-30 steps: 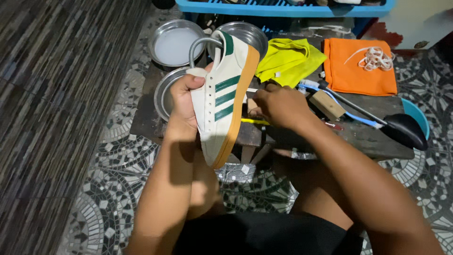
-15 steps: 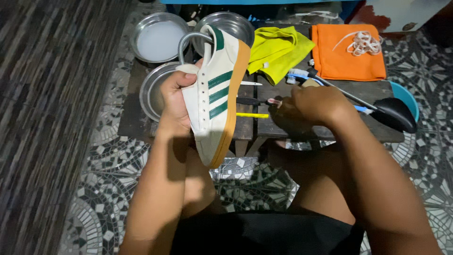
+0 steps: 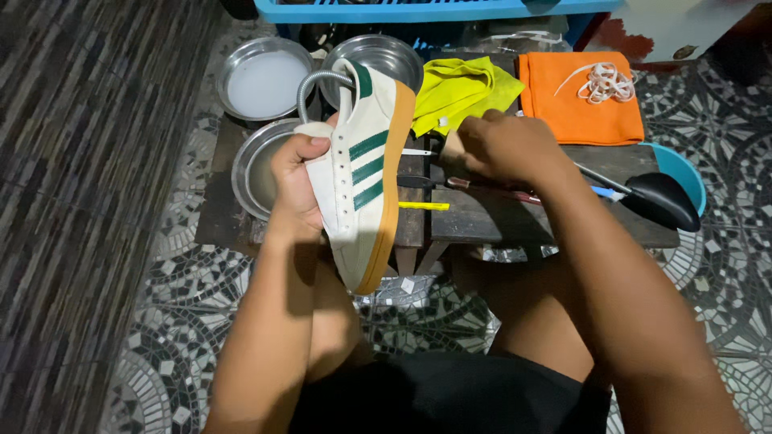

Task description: The person scrubs a white sneaker with green stripes using a small brush, then wipes the shoe with an orange cloth. They continue to scrub the shoe with the brush after wiping.

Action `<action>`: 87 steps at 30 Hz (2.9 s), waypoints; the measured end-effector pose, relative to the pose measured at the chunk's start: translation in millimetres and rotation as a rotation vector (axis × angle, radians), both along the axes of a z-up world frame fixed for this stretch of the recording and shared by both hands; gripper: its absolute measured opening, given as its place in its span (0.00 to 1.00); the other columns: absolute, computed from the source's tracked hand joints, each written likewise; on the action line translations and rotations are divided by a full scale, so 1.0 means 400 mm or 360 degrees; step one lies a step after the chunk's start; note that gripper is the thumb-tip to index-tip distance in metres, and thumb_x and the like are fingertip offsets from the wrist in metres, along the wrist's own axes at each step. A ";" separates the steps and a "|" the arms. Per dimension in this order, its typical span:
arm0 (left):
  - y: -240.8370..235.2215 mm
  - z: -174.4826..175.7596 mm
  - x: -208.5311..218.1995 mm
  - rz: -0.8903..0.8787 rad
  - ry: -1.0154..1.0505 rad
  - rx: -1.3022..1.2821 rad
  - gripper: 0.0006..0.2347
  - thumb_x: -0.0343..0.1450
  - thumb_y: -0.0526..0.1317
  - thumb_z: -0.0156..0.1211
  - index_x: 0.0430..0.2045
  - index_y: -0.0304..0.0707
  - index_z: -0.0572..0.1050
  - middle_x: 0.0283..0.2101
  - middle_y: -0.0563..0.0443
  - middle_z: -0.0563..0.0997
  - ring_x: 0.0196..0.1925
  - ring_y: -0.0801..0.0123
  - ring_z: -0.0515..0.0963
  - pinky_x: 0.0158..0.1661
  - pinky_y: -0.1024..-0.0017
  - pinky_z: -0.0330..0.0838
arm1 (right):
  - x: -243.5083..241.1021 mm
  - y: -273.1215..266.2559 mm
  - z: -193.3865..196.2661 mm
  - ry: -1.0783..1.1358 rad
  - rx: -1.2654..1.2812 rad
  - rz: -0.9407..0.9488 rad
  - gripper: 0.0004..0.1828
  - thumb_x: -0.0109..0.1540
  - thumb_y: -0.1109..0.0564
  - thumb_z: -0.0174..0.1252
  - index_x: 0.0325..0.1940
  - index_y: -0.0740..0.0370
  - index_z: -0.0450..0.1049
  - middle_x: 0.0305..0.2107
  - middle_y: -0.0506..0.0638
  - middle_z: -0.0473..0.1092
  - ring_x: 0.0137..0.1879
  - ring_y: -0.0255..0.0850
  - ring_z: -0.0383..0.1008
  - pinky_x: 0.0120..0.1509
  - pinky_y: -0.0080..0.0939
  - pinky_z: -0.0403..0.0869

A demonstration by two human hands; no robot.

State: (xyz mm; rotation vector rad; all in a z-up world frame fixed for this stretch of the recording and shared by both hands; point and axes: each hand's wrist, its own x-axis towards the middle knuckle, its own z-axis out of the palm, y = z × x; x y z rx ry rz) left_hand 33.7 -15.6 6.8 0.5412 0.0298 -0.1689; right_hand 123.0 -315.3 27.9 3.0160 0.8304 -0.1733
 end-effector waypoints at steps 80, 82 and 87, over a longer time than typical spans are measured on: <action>-0.147 0.057 -0.073 -0.0231 0.0250 0.0170 0.43 0.56 0.39 0.40 0.77 0.44 0.58 0.69 0.25 0.68 0.68 0.29 0.69 0.68 0.35 0.56 | 0.280 -0.502 -0.244 -0.0118 0.1514 -0.1588 0.24 0.53 0.48 0.76 0.44 0.67 0.79 0.38 0.64 0.76 0.51 0.64 0.80 0.53 0.56 0.77; -0.148 0.066 -0.078 -0.0215 0.0244 0.0150 0.43 0.56 0.39 0.41 0.77 0.45 0.58 0.69 0.26 0.69 0.67 0.29 0.69 0.68 0.35 0.56 | 0.267 -0.464 -0.193 -0.0107 0.1696 -0.1502 0.25 0.55 0.49 0.75 0.50 0.66 0.78 0.42 0.62 0.77 0.55 0.62 0.79 0.57 0.57 0.76; -0.124 0.014 -0.055 -0.0069 0.0037 0.0090 0.44 0.55 0.38 0.42 0.78 0.45 0.55 0.69 0.23 0.67 0.67 0.26 0.69 0.67 0.31 0.57 | 0.213 -0.397 -0.073 -0.0190 0.3245 -0.0634 0.15 0.61 0.70 0.66 0.45 0.59 0.70 0.38 0.51 0.74 0.46 0.46 0.80 0.49 0.41 0.80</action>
